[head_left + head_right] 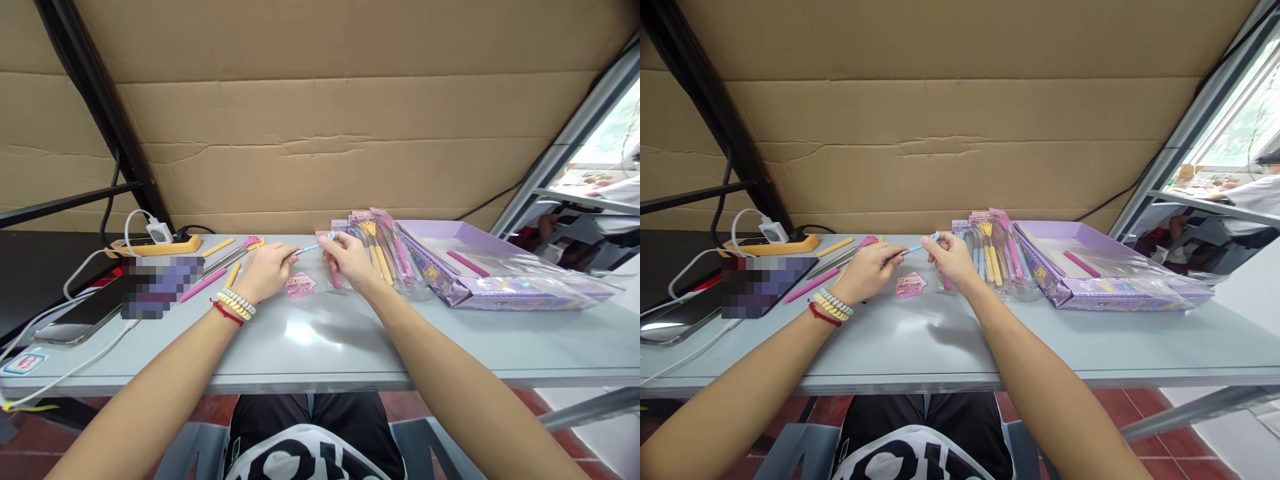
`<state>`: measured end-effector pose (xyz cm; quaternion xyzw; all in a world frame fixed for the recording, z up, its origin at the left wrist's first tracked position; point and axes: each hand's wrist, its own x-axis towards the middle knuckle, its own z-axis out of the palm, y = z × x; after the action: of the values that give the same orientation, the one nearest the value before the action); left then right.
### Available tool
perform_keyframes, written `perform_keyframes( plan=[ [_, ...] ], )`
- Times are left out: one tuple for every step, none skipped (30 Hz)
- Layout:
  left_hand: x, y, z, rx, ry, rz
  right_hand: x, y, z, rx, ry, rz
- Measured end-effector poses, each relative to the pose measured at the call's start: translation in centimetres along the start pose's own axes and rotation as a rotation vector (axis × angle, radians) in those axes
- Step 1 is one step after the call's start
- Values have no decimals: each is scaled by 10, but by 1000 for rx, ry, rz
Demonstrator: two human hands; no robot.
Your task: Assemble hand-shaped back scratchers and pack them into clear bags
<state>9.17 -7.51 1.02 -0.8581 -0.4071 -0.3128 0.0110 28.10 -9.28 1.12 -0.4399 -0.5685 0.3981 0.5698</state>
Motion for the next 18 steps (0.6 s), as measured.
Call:
perform_keyframes(
  plan=[
    [0, 0, 1, 4, -2, -1, 0, 1, 1, -31, -1, 11],
    [-1, -1, 2, 11, -12, -3, 1, 1, 1, -59, -3, 29],
    [-1, -1, 2, 18, -25, -5, 1, 2, 1, -82, -9, 56],
    [-2, 0, 2, 25, -43, -6, 1, 2, 1, -103, -19, 82],
    [-2, 0, 3, 31, -60, -5, 1, 3, 1, -128, -30, 95],
    [-2, 0, 3, 41, -74, -5, 1, 3, 1, -159, -39, 94],
    [-2, 0, 3, 56, -85, -6, 0, 2, 1, -199, -46, 79],
    [-2, 1, 3, 77, -92, -8, 1, 2, 0, -243, -50, 51],
    [-2, 1, 3, 100, -96, -11, 1, 2, 0, -285, -46, 14],
    [-1, 2, 3, 123, -96, -13, 2, 1, -1, -321, -31, -24],
    [-1, 2, 4, 143, -96, -16, 3, 1, -2, -347, -2, -58],
    [0, 2, 4, 161, -96, -18, 5, 1, -3, -360, 36, -87],
    [2, 1, 4, 179, -94, -21, 7, 2, -5, -362, 80, -113],
    [3, 0, 4, 197, -87, -24, 9, 2, -8, -360, 126, -133],
    [4, -2, 3, 218, -75, -24, 12, 4, -12, -359, 170, -151],
    [6, -6, 2, 242, -59, -21, 16, 6, -18, -355, 216, -170],
    [7, -11, 0, 268, -37, -15, 19, 8, -26, -353, 262, -188],
    [9, -17, -3, 296, -13, -8, 23, 10, -36, -354, 309, -210]
  ],
)
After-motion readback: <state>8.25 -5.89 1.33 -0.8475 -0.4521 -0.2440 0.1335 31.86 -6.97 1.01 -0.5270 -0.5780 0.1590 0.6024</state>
